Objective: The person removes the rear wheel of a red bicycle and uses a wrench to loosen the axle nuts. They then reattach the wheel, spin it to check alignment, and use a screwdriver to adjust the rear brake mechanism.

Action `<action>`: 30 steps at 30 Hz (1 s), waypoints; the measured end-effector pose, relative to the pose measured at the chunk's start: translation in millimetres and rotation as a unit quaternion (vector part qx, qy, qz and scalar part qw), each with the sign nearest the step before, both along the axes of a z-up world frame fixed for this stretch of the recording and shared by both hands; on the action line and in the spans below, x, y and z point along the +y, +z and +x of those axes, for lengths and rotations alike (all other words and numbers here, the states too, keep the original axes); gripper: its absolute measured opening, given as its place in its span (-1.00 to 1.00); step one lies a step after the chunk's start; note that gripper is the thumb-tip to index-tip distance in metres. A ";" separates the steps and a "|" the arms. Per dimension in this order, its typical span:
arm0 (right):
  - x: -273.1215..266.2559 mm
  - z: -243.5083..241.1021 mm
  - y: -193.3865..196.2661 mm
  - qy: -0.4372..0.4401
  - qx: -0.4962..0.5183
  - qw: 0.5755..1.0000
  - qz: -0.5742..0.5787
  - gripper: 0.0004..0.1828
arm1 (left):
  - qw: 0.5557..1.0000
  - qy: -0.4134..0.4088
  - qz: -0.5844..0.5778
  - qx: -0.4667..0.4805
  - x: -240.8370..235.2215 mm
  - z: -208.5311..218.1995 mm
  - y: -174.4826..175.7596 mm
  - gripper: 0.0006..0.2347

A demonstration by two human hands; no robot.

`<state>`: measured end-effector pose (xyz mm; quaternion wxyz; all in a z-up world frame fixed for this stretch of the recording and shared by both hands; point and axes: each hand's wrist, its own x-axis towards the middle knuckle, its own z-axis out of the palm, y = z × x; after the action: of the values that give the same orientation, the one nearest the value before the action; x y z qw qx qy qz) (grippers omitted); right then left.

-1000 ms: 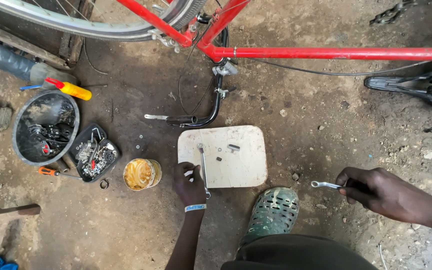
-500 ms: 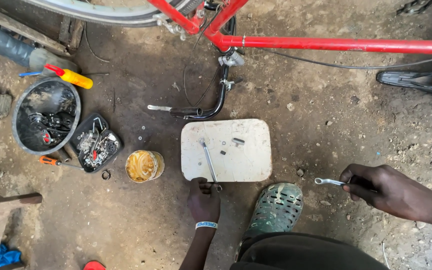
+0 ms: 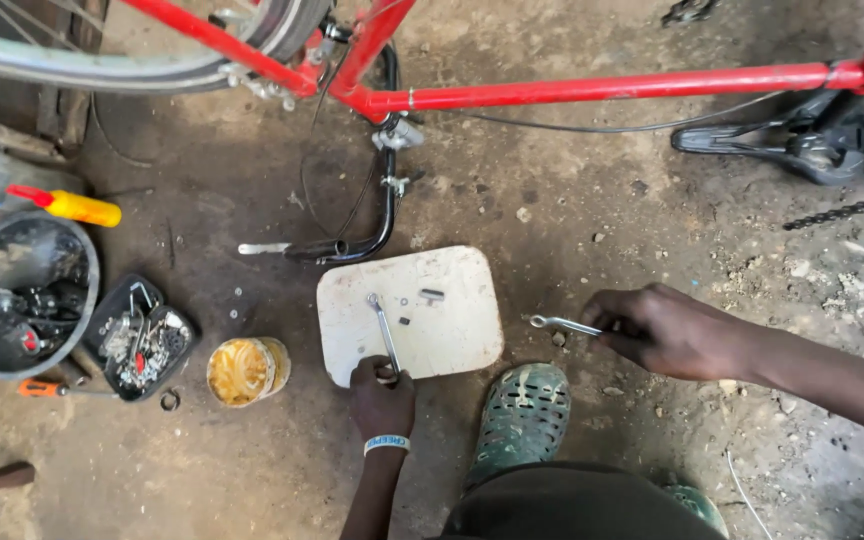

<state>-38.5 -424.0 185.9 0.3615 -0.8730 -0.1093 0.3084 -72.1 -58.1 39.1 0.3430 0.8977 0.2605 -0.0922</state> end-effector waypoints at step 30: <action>-102.5 33.1 -13.4 0.013 0.083 0.944 -0.319 -0.41 | 0.963 -0.110 -0.057 -0.239 -42.6 3.5 8.1 -0.76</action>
<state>-5.4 -526.5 172.6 0.0679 -0.9123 0.0139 0.4036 -68.6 -100.7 47.2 0.4336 0.8957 0.0654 0.0732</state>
